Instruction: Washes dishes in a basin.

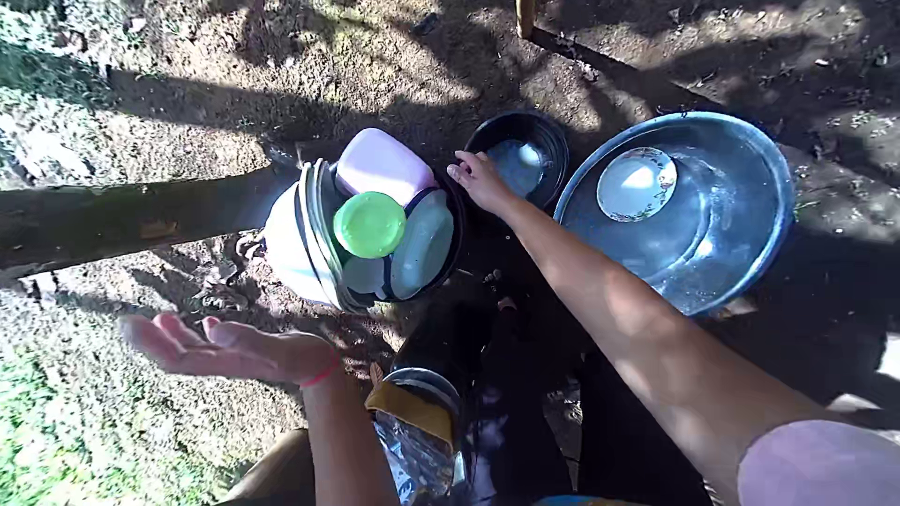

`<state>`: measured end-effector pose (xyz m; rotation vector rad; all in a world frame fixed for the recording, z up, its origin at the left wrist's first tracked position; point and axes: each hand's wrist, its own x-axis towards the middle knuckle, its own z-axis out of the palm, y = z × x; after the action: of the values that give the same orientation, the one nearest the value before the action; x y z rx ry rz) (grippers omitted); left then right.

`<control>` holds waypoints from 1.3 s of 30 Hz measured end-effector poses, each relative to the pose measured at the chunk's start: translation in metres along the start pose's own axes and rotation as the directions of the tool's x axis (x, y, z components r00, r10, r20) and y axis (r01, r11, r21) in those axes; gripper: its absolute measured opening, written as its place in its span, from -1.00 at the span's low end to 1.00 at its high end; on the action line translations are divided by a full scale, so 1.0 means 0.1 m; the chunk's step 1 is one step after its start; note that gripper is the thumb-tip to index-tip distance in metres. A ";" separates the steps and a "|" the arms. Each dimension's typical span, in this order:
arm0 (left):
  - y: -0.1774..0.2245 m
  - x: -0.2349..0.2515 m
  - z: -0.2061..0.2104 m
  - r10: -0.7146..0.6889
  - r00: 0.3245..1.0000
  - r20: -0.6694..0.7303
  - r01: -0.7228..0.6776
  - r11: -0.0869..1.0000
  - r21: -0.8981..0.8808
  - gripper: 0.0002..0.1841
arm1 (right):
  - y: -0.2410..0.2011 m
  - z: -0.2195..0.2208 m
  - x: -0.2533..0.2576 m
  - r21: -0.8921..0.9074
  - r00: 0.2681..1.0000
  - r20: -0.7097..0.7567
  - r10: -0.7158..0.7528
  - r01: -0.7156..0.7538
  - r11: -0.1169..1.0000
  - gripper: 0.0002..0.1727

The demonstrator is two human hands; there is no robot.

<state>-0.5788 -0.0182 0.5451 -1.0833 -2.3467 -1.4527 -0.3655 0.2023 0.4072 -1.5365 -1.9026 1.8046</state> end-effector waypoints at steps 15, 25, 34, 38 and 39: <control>1.08 -1.52 1.91 0.501 0.797 0.337 -0.511 0.857 -0.066 -0.77 | 4.58 -2.06 -2.08 -0.188 0.850 -0.107 0.515 -0.526 0.829 -0.42; 1.16 -1.24 0.92 0.317 0.474 0.822 -0.464 0.883 -0.073 -0.67 | 3.92 -2.28 -2.04 0.029 0.791 -0.119 0.600 -0.601 0.798 -0.45; 1.30 -1.61 0.54 0.129 0.528 0.840 -0.192 0.981 -0.030 -0.67 | 3.63 -2.42 -2.66 -0.154 0.877 -0.026 0.480 -0.478 0.865 -0.48; 1.66 -2.07 -0.24 -0.262 0.113 0.958 -0.002 0.964 0.264 -0.67 | 3.26 -2.19 -3.89 -0.283 0.827 0.167 0.537 -0.481 0.830 -0.50; 1.79 -2.15 -0.50 -0.311 -0.013 0.950 -0.027 0.950 0.311 -0.67 | 3.17 -2.09 -4.34 -0.322 0.806 0.189 0.561 -0.489 0.811 -0.48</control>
<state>-0.3166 -0.1183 0.5899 -2.4400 -3.4063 0.0198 0.1650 -0.0212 0.4487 -2.1977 -2.0374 2.1495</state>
